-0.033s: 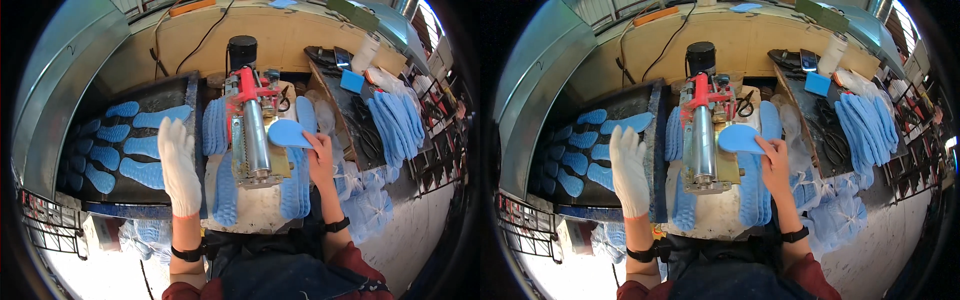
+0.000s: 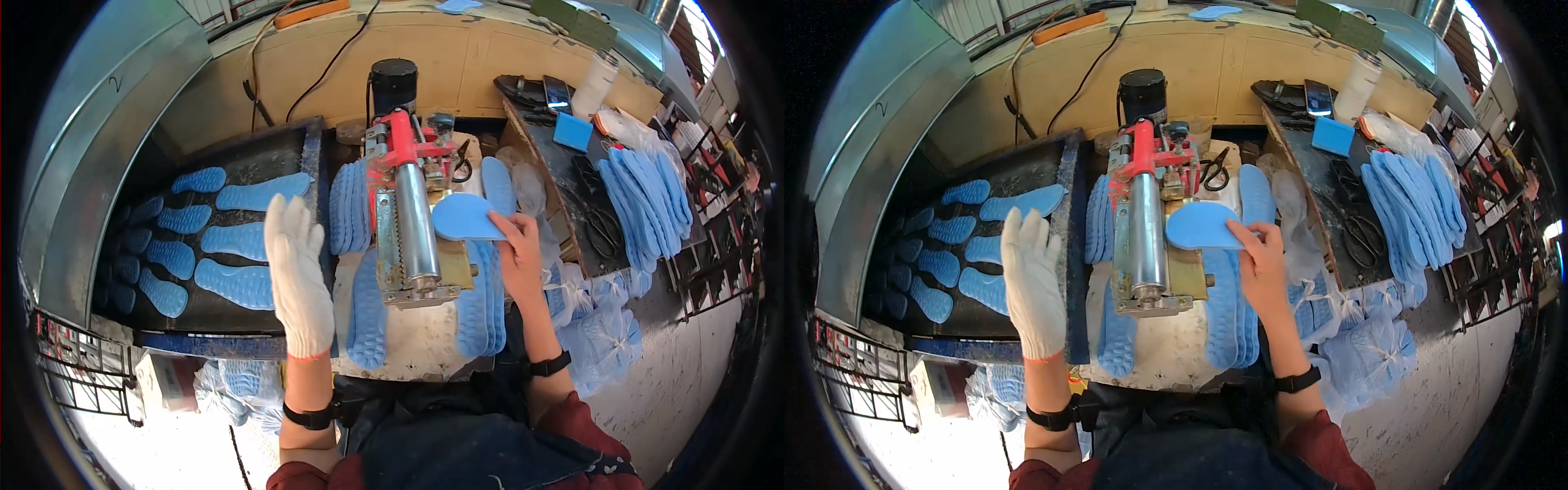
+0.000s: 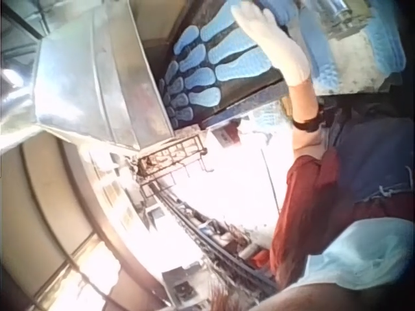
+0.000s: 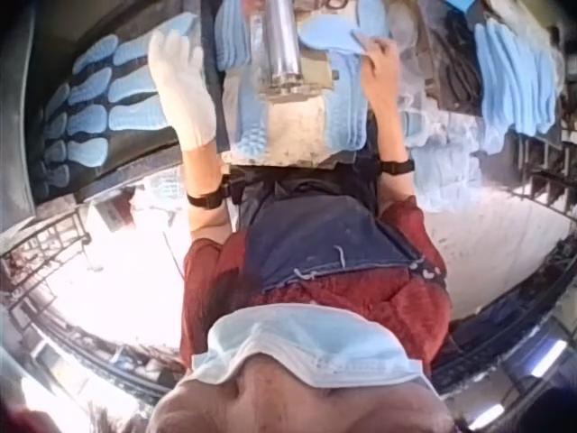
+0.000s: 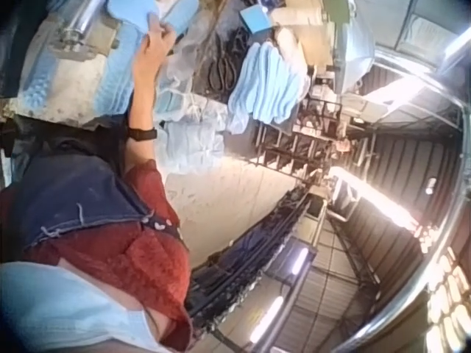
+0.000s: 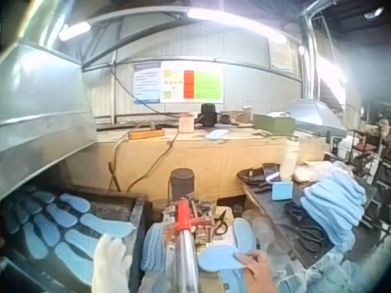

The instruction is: Use a rolling machine to apply a layer or adhesive to shoe insoles, then stack and bag them.

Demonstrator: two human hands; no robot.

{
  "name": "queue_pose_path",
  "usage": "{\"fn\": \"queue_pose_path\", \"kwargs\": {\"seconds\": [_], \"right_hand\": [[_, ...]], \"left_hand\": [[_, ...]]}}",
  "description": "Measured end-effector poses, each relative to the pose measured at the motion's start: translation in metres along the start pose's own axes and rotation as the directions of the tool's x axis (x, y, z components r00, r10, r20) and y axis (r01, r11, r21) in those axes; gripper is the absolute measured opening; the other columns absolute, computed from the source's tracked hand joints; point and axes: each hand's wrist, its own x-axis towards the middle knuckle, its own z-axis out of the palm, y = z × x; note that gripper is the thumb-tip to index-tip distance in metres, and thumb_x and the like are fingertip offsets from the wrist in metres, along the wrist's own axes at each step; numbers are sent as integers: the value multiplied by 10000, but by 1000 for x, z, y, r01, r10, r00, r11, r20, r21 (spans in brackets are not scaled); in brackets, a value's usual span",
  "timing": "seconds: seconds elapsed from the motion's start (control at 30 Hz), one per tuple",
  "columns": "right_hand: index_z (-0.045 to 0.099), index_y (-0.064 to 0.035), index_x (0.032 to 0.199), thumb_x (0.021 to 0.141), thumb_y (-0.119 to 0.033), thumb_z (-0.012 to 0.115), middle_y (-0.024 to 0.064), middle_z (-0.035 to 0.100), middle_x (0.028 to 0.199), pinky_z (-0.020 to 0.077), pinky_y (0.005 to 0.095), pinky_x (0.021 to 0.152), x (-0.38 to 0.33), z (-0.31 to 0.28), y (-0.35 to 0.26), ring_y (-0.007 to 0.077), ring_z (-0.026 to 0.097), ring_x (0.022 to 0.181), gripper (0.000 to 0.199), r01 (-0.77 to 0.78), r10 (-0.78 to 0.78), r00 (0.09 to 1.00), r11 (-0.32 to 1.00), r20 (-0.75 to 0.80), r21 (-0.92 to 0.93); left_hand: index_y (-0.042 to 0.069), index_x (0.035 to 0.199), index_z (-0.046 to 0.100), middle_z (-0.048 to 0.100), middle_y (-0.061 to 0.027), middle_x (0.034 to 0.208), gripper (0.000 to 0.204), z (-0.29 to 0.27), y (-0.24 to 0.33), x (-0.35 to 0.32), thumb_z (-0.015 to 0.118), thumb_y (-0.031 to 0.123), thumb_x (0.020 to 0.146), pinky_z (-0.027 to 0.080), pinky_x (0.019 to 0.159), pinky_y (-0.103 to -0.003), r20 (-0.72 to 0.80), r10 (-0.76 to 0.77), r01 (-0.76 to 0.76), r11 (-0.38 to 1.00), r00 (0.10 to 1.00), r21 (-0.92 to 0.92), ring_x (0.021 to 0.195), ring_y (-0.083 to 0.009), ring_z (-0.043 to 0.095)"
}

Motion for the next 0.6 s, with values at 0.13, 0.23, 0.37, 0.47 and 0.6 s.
{"fn": "queue_pose_path", "kwargs": {"seconds": [0.13, 0.23, 0.37, 0.47, 0.6], "right_hand": [[647, -158, 1169, 755, 113, 577, 81, 519, 1033, 431, 305, 730, 15, 0, -10, 227, 491, 856, 500, 182, -176, 982, 978, 65, -101], [632, -155, 1184, 735, 96, 627, 89, 536, 1038, 449, 330, 750, 21, 7, -22, 246, 511, 896, 514, 212, -202, 973, 973, 108, -91], [595, -124, 1213, 734, 54, 669, 104, 554, 1049, 465, 368, 793, 15, 9, -16, 270, 533, 953, 517, 226, -217, 970, 971, 109, -79], [581, -103, 1218, 743, 33, 678, 109, 554, 1063, 463, 369, 804, 0, 0, -2, 281, 537, 956, 503, 100, -95, 993, 991, 65, -84], [566, -74, 1219, 743, 11, 689, 121, 551, 1085, 459, 338, 815, -26, 2, 24, 276, 545, 980, 499, -16, 24, 996, 995, 86, -94]], "left_hand": [[16, 1477, 143, 160, -263, 1511, 699, 22, -3, -5, 334, 476, 986, 144, 1145, -454, 133, -51, 63, 994, 990, -87, 1414, -361, 165], [21, 1482, 122, 128, -243, 1525, 743, 35, -10, 6, 323, 525, 975, 118, 1150, -454, 195, -22, 43, 994, 981, -104, 1425, -350, 125], [23, 1487, 89, 90, -215, 1541, 798, 54, -18, 26, 289, 586, 957, 87, 1157, -444, 273, -25, 36, 999, 962, -35, 1437, -324, 84], [23, 1487, 81, 91, -204, 1543, 800, 65, -21, 13, 256, 596, 957, 90, 1161, -429, 288, 21, -40, 997, 957, 62, 1439, -308, 86], [20, 1485, 78, 114, -214, 1534, 778, 39, -49, 25, 208, 585, 965, 100, 1163, -417, 312, -9, -37, 990, 950, 139, 1435, -307, 105]]}}
